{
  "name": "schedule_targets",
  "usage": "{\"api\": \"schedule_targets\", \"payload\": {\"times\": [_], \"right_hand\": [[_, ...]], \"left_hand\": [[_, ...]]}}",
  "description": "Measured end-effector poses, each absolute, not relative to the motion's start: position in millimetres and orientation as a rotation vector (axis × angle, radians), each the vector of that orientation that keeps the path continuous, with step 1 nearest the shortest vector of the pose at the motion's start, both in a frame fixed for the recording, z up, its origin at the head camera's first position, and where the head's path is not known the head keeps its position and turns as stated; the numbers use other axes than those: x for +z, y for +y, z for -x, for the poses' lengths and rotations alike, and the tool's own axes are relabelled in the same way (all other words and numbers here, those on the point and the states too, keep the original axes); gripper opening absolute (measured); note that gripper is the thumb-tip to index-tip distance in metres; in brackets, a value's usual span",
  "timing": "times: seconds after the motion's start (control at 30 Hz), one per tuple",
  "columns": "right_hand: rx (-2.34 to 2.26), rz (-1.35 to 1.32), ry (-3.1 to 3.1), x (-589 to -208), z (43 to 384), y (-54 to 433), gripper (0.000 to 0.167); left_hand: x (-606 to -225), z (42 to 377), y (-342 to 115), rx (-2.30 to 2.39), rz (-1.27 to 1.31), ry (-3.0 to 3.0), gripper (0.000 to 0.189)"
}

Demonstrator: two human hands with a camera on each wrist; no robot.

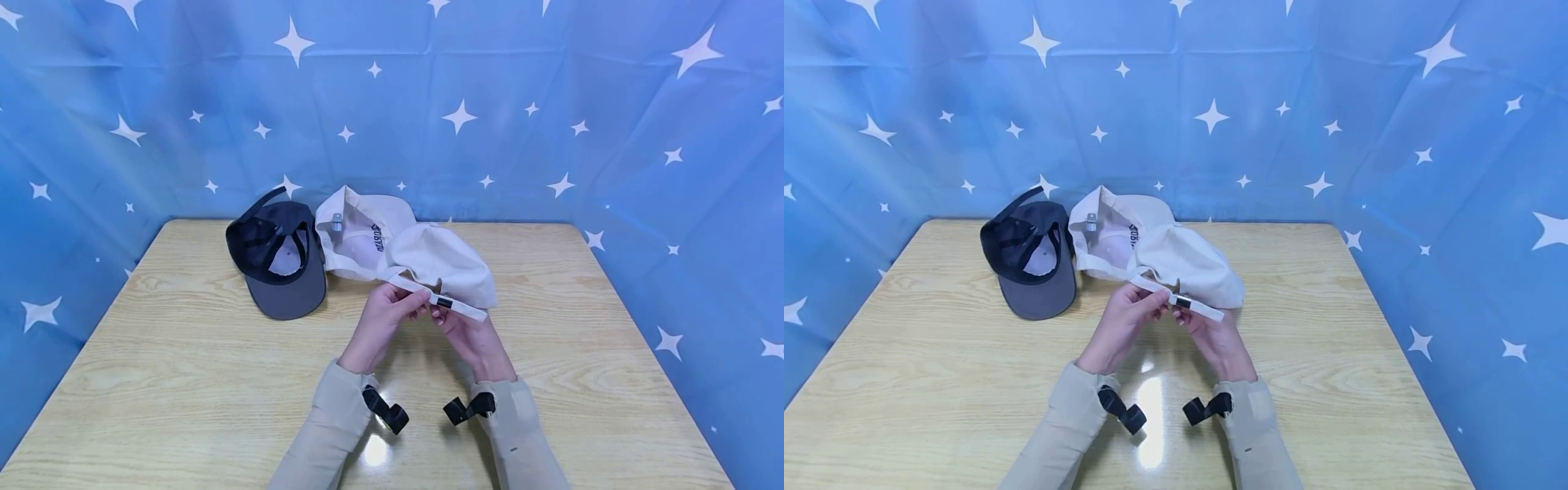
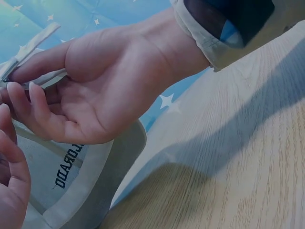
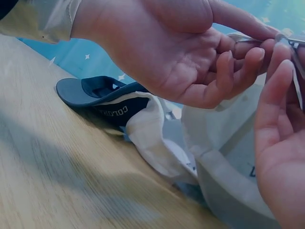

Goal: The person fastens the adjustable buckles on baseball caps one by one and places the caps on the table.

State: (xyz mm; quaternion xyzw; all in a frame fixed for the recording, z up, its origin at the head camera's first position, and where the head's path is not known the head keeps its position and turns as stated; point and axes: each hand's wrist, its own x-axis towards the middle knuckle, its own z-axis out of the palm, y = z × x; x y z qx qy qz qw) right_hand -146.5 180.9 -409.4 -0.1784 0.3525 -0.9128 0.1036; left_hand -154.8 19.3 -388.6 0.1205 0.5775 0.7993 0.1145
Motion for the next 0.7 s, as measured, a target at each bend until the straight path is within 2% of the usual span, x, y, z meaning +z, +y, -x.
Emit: {"api": "schedule_targets", "payload": {"times": [0.23, 0.47, 0.7], "right_hand": [[-2.708, 0.472, 1.059, -407.2, 146.6, 180.6, 0.019], [-2.731, 0.379, 1.054, -405.2, 145.2, 179.4, 0.008], [-2.730, 0.448, 1.120, -407.9, 146.9, 178.7, 0.013]], "left_hand": [[-388.4, 154.5, 18.6, 2.339, -0.384, 1.721, 0.032], [-388.1, 153.6, 20.3, 2.321, -0.399, 1.776, 0.026], [-388.3, 153.5, 20.2, 2.299, -0.408, 1.731, 0.025]]}}
